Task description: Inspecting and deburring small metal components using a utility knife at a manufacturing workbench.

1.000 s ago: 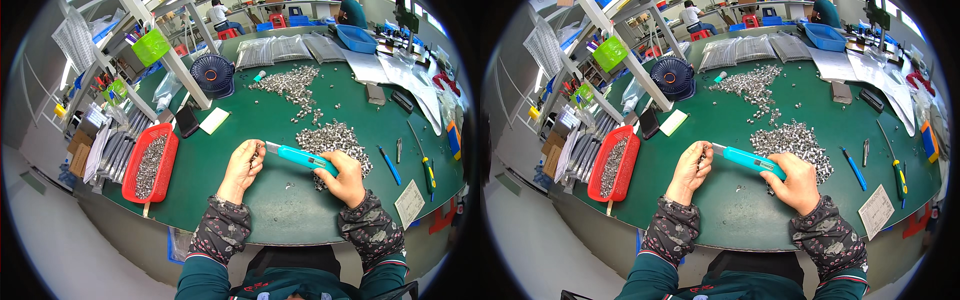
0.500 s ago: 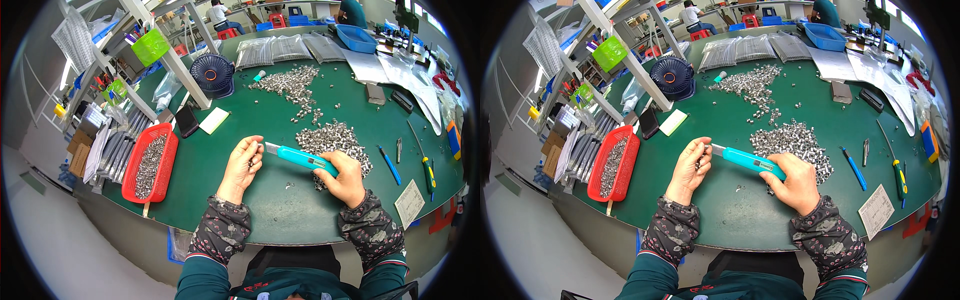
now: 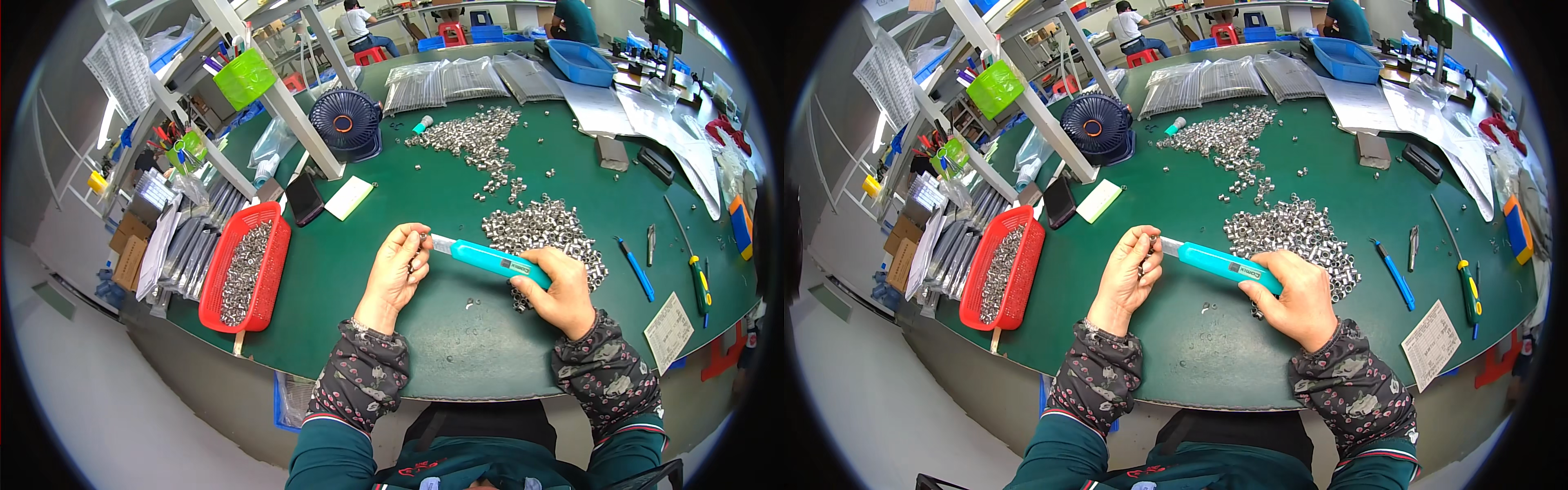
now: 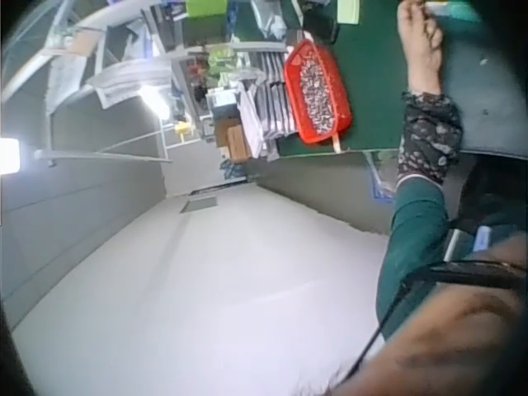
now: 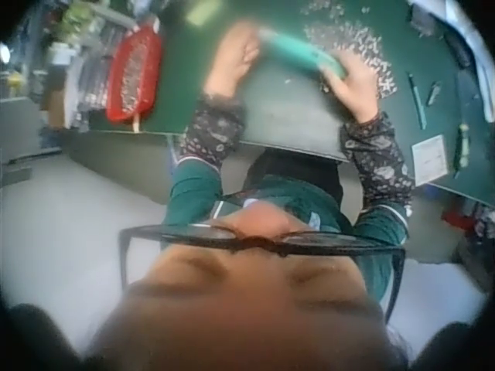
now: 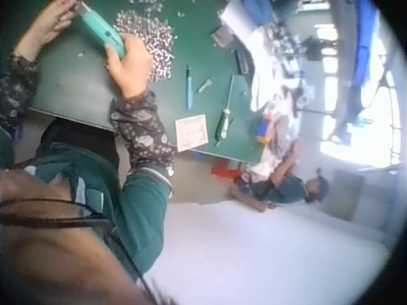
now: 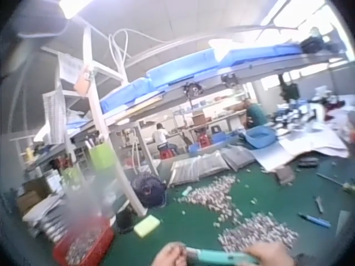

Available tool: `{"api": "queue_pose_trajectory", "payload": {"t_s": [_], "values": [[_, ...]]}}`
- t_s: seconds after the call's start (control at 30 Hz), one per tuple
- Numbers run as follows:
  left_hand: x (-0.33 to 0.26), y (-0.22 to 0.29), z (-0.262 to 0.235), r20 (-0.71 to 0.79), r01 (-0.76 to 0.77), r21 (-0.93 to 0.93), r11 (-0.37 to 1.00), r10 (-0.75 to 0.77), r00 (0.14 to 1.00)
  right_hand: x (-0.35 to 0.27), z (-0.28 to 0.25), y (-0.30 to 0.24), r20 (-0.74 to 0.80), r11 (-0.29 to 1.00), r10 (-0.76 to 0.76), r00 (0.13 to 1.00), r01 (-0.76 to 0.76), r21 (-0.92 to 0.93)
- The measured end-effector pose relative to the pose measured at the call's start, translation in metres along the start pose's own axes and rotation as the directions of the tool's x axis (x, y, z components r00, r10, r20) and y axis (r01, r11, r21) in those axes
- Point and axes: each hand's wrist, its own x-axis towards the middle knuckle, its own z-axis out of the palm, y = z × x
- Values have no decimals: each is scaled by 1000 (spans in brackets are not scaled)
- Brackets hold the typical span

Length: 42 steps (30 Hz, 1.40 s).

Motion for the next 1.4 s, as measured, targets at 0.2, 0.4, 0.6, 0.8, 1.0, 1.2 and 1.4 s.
{"api": "queue_pose_trajectory", "payload": {"t_s": [0.2, 0.4, 0.6, 0.8, 1.0, 1.2, 1.4], "values": [[0, 0, 2, -38, 2, 35, 999, -1, 999, -1, 0, 2, 22, 998, 44, 999, -45, 39], [0, -1, 2, -43, -32, 127, 991, 38, 998, 0, -2, 1, 109, 980, 160, 981, -171, 104], [-3, -1, 9, -31, -150, 364, 919, 173, 985, 2, -3, 7, 275, 888, 316, 908, -385, 251], [-5, -6, 15, -20, -246, 618, 746, 328, 944, -3, -1, 4, 259, 850, 376, 890, -442, 285], [-4, -8, 14, -197, -139, 338, 931, 214, 957, -5, 5, -9, -52, 996, 85, 995, -84, 9], [-3, -5, 11, -174, -145, 273, 951, 197, 965, -4, 4, 0, 79, 965, 232, 970, -239, 106], [-3, -5, 13, -141, -163, 273, 948, 207, 968, -1, -1, -4, 237, 899, 351, 906, -397, 188]]}}
